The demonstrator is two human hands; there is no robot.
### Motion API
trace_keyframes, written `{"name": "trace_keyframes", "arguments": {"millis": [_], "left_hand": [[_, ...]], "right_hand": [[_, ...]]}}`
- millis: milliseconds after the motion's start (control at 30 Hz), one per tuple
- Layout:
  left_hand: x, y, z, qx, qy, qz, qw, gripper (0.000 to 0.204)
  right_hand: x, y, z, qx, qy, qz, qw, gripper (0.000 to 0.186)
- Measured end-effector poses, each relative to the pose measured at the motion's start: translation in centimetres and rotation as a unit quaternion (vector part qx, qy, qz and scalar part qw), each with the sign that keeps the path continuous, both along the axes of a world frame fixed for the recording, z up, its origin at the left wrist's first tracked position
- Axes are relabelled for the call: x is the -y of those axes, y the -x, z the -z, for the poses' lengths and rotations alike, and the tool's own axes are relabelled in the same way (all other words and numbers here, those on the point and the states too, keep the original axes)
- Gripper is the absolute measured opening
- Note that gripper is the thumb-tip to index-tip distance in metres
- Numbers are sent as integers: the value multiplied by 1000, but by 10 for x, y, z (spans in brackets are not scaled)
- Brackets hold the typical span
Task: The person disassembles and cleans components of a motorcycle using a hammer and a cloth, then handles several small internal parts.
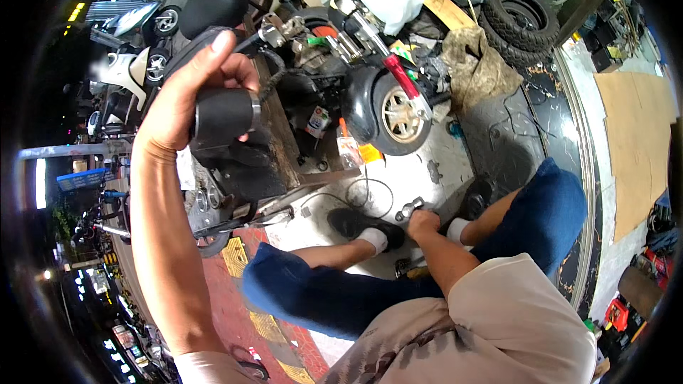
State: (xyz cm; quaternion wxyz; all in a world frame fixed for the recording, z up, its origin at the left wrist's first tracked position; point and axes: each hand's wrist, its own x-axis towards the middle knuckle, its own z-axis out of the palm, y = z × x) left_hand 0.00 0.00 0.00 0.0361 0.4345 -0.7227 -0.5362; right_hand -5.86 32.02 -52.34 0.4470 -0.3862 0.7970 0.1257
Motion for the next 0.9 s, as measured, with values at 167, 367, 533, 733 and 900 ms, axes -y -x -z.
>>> {"name": "trace_keyframes", "arguments": {"millis": [167,367,533,733,900], "left_hand": [[14,-7,-3,2,35,31,999,74],[13,-5,-7,-2,24,46,999,68],[16,-11,-3,-6,72,66,995,65],[11,-6,-6,-15,49,58,997,64],[12,-7,-3,-35,83,44,995,63]], "right_hand": [[10,-10,-5,1,42,51,998,25],[46,13,-45,34,140,240,960,49],[104,29,-235,612,197,535,549,46],[137,25,-352,782,185,477,357,48],[149,24,-370,833,191,388,345,48]]}}
